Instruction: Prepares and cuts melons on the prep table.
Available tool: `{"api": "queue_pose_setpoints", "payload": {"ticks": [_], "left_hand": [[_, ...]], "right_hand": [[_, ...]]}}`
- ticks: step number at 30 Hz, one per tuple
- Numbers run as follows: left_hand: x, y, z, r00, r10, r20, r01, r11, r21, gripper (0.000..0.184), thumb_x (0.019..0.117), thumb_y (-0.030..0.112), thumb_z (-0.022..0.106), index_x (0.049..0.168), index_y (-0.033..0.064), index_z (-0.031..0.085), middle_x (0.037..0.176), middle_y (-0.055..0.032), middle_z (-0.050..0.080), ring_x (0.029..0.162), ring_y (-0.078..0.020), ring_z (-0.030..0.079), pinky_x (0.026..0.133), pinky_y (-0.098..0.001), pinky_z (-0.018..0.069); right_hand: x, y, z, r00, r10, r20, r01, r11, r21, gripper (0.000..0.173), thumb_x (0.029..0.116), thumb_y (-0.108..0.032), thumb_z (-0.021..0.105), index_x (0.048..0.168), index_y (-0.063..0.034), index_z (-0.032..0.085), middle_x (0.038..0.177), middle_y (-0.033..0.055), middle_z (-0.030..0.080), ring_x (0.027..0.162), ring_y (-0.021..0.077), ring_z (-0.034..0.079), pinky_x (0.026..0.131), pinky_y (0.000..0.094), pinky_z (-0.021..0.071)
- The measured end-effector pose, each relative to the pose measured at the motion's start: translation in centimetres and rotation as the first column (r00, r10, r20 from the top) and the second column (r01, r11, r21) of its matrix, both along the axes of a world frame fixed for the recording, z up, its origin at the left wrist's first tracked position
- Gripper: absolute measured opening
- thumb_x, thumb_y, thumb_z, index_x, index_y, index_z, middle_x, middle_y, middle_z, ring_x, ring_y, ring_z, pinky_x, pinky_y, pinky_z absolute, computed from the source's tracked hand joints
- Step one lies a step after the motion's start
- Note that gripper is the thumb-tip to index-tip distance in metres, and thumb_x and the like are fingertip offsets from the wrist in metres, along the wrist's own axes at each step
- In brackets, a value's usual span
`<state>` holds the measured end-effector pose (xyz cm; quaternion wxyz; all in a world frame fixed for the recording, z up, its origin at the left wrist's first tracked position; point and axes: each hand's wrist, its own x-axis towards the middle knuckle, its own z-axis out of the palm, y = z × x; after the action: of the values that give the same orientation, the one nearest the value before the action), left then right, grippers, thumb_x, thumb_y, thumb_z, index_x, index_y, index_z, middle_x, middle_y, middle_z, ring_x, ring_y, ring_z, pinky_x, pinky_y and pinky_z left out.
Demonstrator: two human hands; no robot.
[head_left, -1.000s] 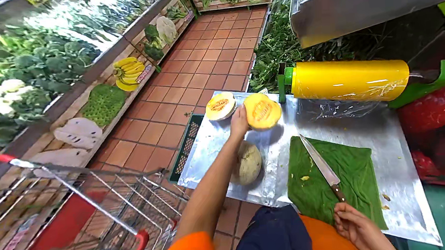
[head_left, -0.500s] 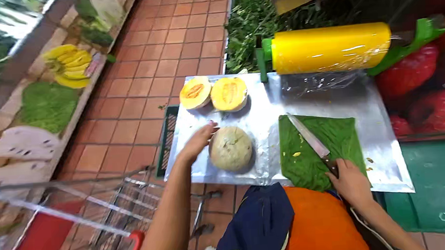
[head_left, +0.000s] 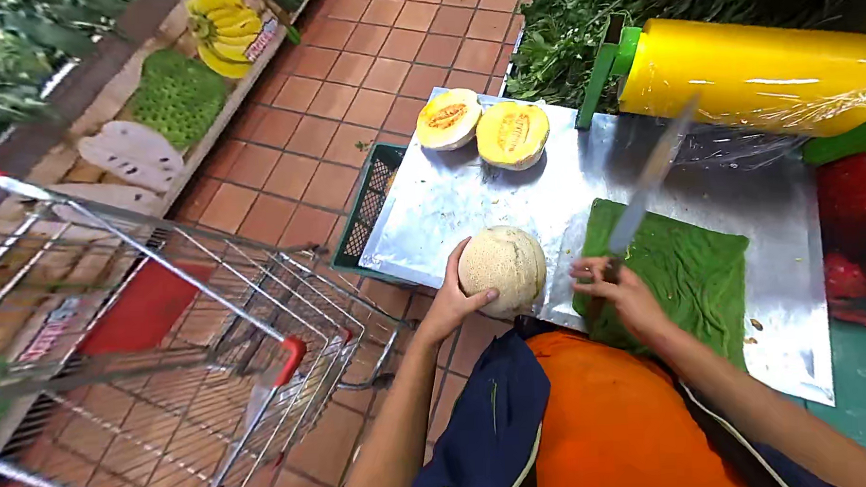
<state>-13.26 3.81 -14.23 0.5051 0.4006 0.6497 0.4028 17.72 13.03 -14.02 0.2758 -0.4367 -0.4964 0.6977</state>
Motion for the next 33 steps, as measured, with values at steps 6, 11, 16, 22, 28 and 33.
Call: {"api": "queue_pose_setpoints", "payload": {"ticks": [6, 11, 16, 22, 28, 33], "left_hand": [[1.0, 1.1, -0.9, 0.975, 0.19, 0.117, -0.193, 0.981, 0.015, 0.096, 0.0786, 0.054, 0.079, 0.158, 0.0319, 0.031, 0.147, -0.0083, 0.054, 0.124, -0.0261, 0.06, 0.096, -0.0515, 0.0555], [3.8, 2.9, 2.2, 0.991, 0.036, 0.131, -0.044, 0.998, 0.055, 0.116, 0.0649, 0.049, 0.09, 0.156, 0.0249, 0.022, 0.146, -0.0077, 0.051, 0.122, -0.0223, 0.061, 0.095, -0.0469, 0.0565], [9.8, 8.0, 5.0, 0.977, -0.156, 0.146, 0.148, 0.987, 0.063, 0.112, 0.0686, 0.04, 0.09, 0.158, 0.0229, 0.024, 0.138, -0.0089, 0.059, 0.117, -0.0214, 0.065, 0.096, -0.0456, 0.0581], [18.9, 13.1, 2.2, 0.959, -0.223, 0.177, 0.209, 0.973, 0.095, 0.114, 0.0691, 0.042, 0.091, 0.157, 0.0167, 0.024, 0.141, -0.0146, 0.055, 0.122, -0.0242, 0.061, 0.099, -0.0474, 0.0557], [23.4, 10.4, 0.5, 0.942, -0.325, -0.082, 0.329, 0.943, 0.042, 0.127, 0.0613, 0.043, 0.097, 0.154, 0.0098, 0.017, 0.145, -0.022, 0.047, 0.123, -0.0333, 0.059, 0.097, -0.0564, 0.0545], [20.6, 11.6, 1.2, 0.817, -0.573, -0.066, 0.577, 0.815, 0.058, 0.128, 0.0593, 0.034, 0.099, 0.156, 0.014, 0.017, 0.15, -0.0198, 0.04, 0.126, -0.0325, 0.056, 0.097, -0.0544, 0.0543]], "right_hand": [[-5.4, -0.4, -1.0, 0.993, 0.116, 0.026, -0.113, 0.99, -0.088, 0.039, 0.0962, -0.023, 0.068, 0.133, -0.0157, 0.059, 0.103, 0.0049, 0.064, 0.087, 0.0164, 0.06, 0.072, 0.039, 0.0531], [-1.8, 0.0, 3.1, 0.983, 0.063, 0.175, -0.102, 0.97, 0.223, 0.052, 0.0917, -0.033, 0.077, 0.138, -0.018, 0.057, 0.089, 0.0055, 0.062, 0.068, 0.0167, 0.057, 0.056, 0.0353, 0.05], [4.2, 2.5, 5.1, 0.97, -0.142, 0.199, 0.068, 0.938, 0.339, 0.066, 0.0755, -0.026, 0.091, 0.129, -0.0077, 0.058, 0.106, 0.0063, 0.072, 0.086, 0.0162, 0.07, 0.076, 0.0355, 0.0623], [12.5, 5.3, 5.1, 0.952, -0.266, 0.151, 0.227, 0.945, 0.236, 0.067, 0.0739, -0.007, 0.09, 0.13, -0.0009, 0.055, 0.115, 0.0117, 0.071, 0.098, 0.0208, 0.072, 0.088, 0.0383, 0.0615], [17.8, 4.5, 1.6, 0.961, -0.208, 0.183, 0.153, 0.949, 0.276, 0.093, 0.0607, -0.011, 0.096, 0.142, -0.0048, 0.052, 0.125, 0.0094, 0.068, 0.11, 0.0184, 0.067, 0.095, 0.0378, 0.0583], [18.4, 1.1, 1.5, 0.974, -0.189, 0.127, 0.135, 0.927, 0.349, 0.094, 0.0634, -0.003, 0.092, 0.144, -0.0128, 0.045, 0.142, 0.0, 0.061, 0.121, 0.0169, 0.063, 0.099, 0.0368, 0.0568]]}}
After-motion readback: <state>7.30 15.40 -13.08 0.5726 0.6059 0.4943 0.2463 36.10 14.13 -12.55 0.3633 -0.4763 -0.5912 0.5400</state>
